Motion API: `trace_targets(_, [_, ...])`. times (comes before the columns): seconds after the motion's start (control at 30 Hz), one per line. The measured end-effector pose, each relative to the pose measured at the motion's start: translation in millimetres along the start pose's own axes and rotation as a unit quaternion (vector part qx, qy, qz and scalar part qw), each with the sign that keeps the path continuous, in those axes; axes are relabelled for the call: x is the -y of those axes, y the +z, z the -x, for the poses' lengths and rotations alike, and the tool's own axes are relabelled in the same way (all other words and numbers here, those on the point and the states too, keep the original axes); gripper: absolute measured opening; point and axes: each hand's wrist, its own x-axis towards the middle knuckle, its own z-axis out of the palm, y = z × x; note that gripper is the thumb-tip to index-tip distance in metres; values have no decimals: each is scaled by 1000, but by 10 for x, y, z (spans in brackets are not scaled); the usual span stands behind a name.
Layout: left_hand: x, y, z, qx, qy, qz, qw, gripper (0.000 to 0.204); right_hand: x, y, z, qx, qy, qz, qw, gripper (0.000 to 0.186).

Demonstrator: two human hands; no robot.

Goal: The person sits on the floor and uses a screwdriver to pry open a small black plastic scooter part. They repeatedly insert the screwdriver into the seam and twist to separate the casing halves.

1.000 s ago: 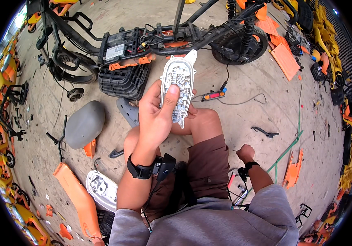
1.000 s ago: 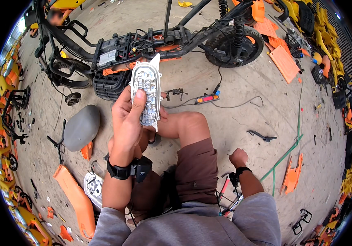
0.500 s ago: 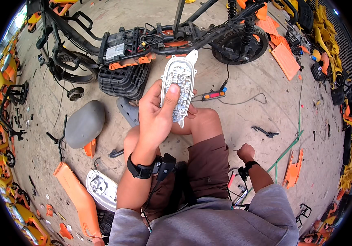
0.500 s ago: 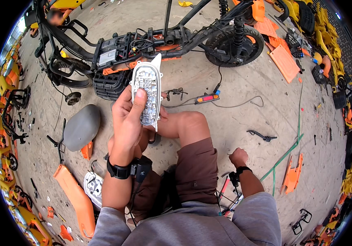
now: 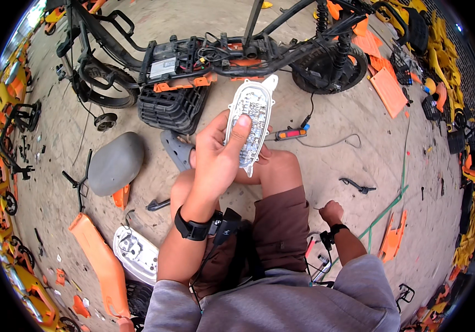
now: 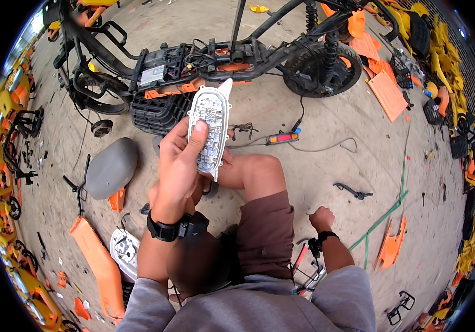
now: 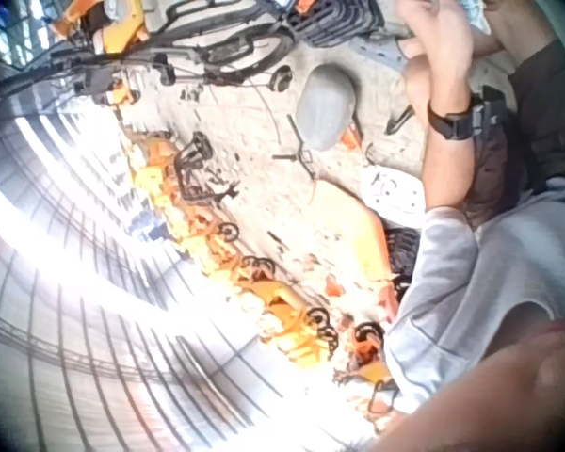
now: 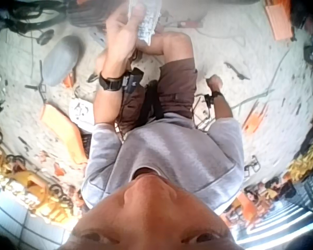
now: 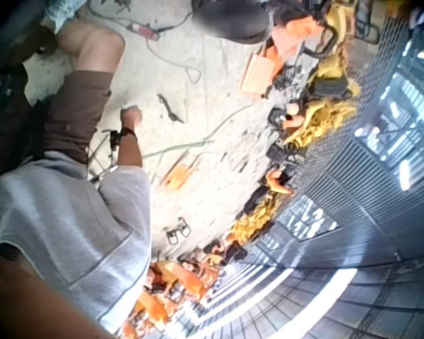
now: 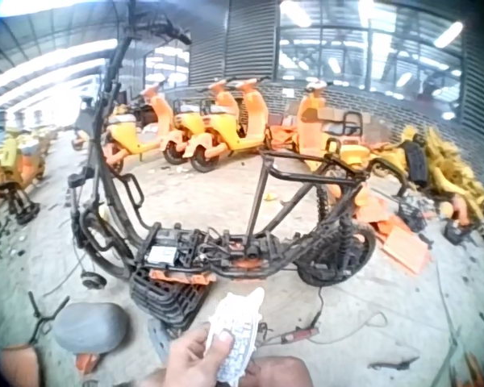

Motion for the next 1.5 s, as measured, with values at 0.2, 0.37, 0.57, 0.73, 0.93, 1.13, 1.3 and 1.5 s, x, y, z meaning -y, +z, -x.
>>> trace_targets(0.2, [16,-15,3,15,21,-7,1000,28,4,31,-15,-6,-1,7,1000,37])
trace_targets(0.37, [2,-18,11,13,18,-30,999,28,-14,66,-34,-11,1,9,1000,37])
trace_targets(0.57, [-22,-5,20,13,20,-12,1000,27,7,34,-20,3,8,5,1000,37])
trace_targets(0.73, [1,-24,14,23,28,-34,999,28,-12,56,-32,-3,5,6,1000,37])
trace_targets(0.93, [-5,-33,21,21,20,-34,999,29,0,60,-40,-3,4,11,1000,36])
trace_targets(1.13, [0,11,20,14,19,-12,1000,26,-42,104,-21,2,7,6,1000,35])
trace_targets(1.3, [-24,51,37,-37,10,-35,999,27,-45,87,28,-16,5,-13,1000,34])
trace_targets(1.5, [-1,-119,-9,-73,66,-78,992,31,-90,177,148,-24,16,-51,998,21])
